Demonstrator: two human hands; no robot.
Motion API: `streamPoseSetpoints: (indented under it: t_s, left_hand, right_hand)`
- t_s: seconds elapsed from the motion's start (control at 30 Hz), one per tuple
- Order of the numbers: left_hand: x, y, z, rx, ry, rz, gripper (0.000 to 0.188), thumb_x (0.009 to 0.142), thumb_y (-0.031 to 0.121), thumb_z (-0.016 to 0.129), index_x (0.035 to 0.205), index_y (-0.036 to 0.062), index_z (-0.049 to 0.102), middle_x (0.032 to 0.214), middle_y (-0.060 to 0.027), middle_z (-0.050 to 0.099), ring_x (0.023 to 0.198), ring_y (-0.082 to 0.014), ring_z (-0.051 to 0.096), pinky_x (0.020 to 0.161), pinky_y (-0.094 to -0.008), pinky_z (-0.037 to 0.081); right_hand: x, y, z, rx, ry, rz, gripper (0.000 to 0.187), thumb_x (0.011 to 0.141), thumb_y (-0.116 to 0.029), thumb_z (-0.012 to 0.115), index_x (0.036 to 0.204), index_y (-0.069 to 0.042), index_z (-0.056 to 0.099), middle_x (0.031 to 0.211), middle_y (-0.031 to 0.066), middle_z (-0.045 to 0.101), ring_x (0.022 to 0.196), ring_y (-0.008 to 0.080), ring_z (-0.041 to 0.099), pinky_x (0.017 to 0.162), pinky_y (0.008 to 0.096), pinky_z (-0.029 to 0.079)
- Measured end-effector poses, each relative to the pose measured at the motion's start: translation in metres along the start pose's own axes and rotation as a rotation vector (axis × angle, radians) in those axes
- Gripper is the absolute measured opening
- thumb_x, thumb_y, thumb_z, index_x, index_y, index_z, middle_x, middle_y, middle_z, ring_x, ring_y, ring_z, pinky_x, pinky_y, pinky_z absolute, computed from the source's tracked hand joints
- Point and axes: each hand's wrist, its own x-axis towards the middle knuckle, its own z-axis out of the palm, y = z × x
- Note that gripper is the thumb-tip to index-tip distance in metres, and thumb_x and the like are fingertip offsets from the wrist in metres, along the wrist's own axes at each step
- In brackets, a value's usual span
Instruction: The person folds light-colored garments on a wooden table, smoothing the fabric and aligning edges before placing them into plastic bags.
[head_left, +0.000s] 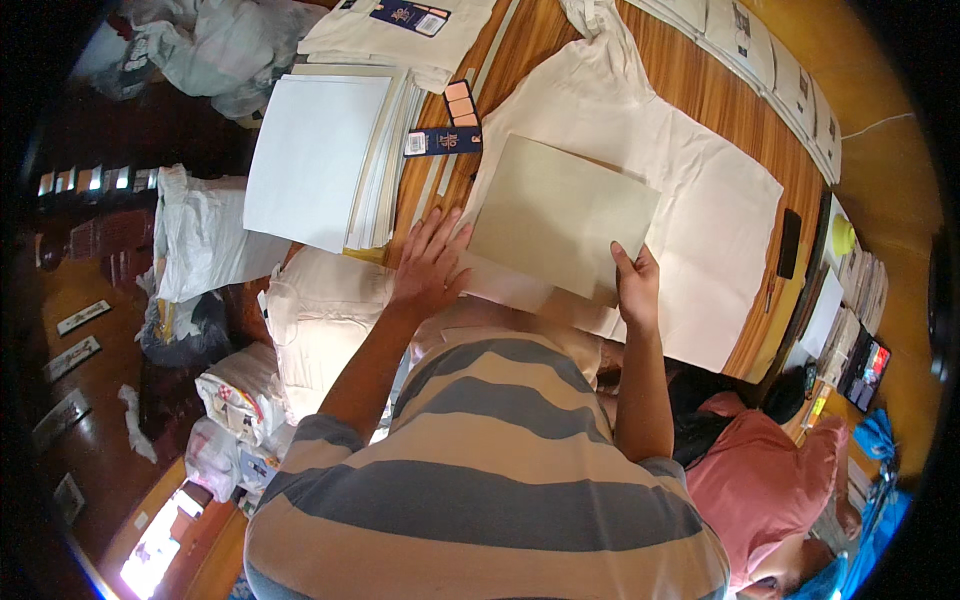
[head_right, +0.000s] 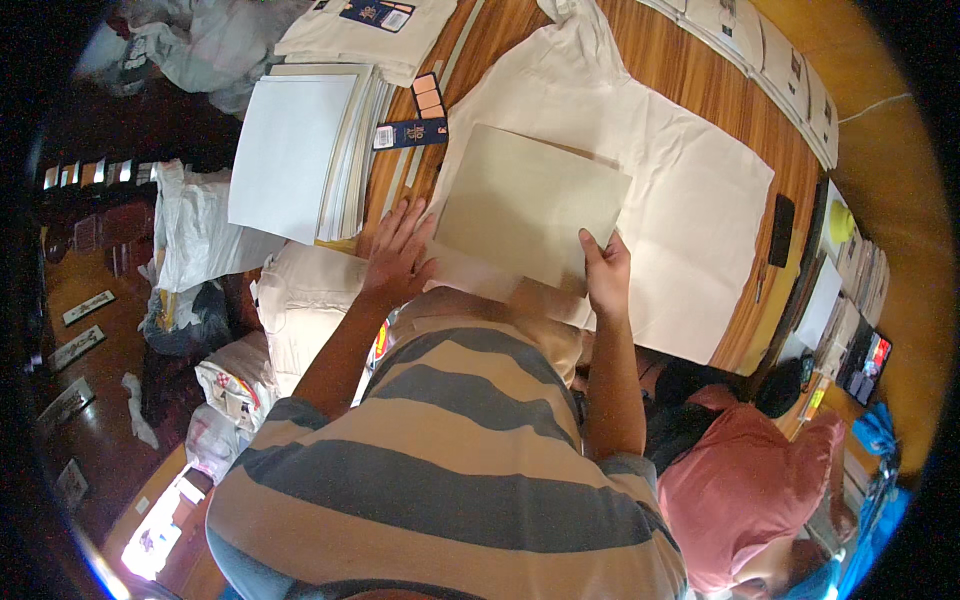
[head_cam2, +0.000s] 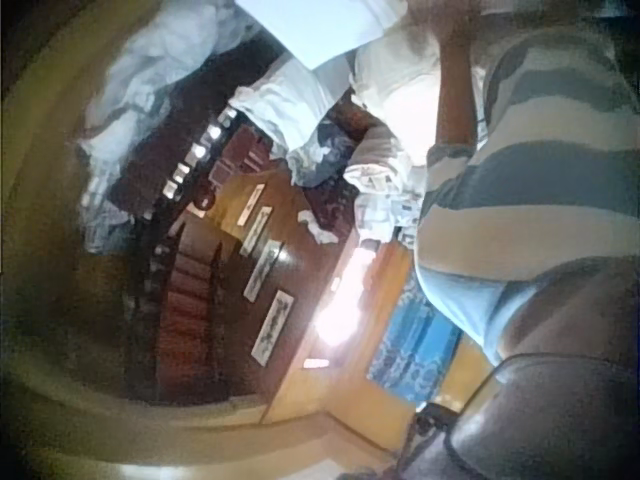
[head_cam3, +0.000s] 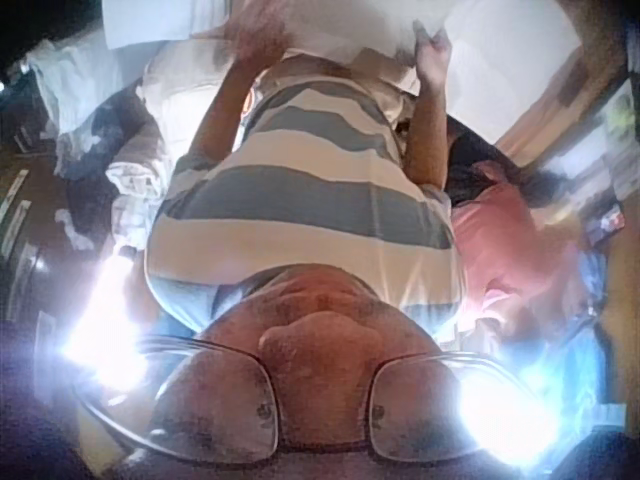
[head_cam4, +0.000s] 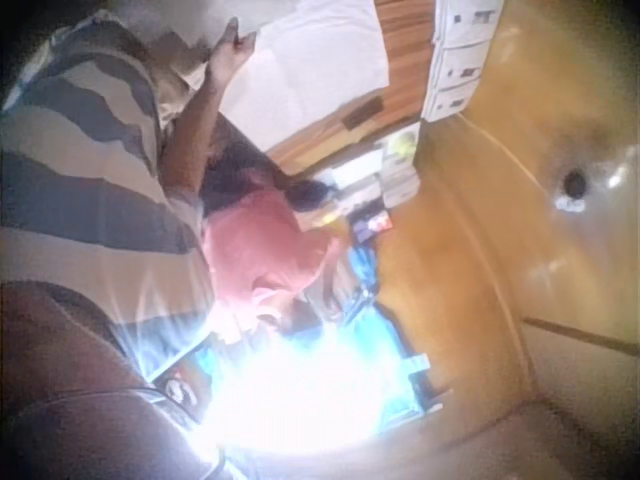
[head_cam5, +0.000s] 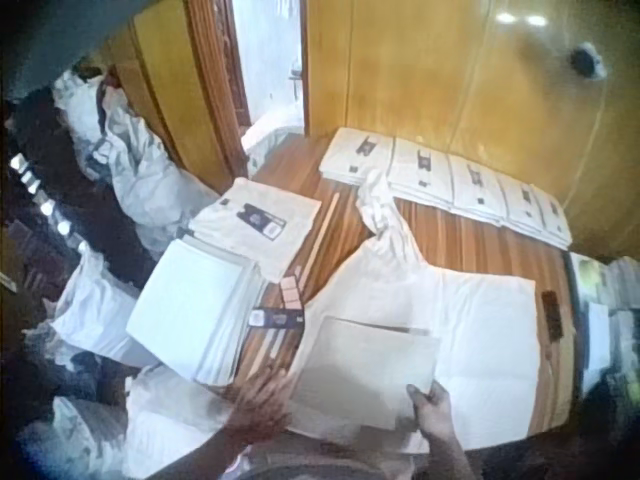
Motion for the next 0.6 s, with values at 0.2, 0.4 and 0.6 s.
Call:
streamPoseSetpoints:
  t_s: [0.2, 0.4, 0.6]
  left_hand:
    - [0.006, -0.001, 0.000, 0.113, -0.069, 0.065, 0.066, 0.098, 0.049, 0.062, 0.158, 0.0253, 0.049, 0.173, -0.0077, 0.030, 0.160, -0.0371, 0.024, 0.128, -0.0587, 0.018]
    - [0.004, -0.003, -0.003, 0.069, -0.106, 0.034, 0.069, 0.096, 0.051, 0.064, 0.158, 0.0264, 0.049, 0.172, -0.0156, 0.028, 0.159, -0.0386, 0.023, 0.129, -0.0589, 0.017]
    - [0.003, -0.002, 0.000, 0.059, -0.093, 0.021, 0.072, 0.093, 0.055, 0.064, 0.159, 0.0282, 0.049, 0.171, -0.0190, 0.028, 0.158, -0.0407, 0.024, 0.129, -0.0594, 0.017]
  right_hand:
    - [0.004, 0.011, 0.008, -0.075, 0.059, 0.049, 0.028, 0.104, -0.016, 0.070, 0.124, 0.003, 0.065, 0.098, 0.0013, 0.072, 0.077, 0.0064, 0.058, 0.070, 0.0241, 0.047]
    - [0.014, 0.013, 0.021, -0.101, 0.099, 0.010, 0.033, 0.103, -0.012, 0.069, 0.130, 0.006, 0.062, 0.103, 0.0087, 0.076, 0.083, 0.0107, 0.068, 0.074, 0.0261, 0.053]
    - [0.019, 0.012, 0.022, -0.171, 0.127, 0.060, 0.038, 0.102, -0.011, 0.071, 0.133, 0.008, 0.060, 0.091, 0.0075, 0.075, 0.075, 0.0106, 0.066, 0.065, 0.0275, 0.052]
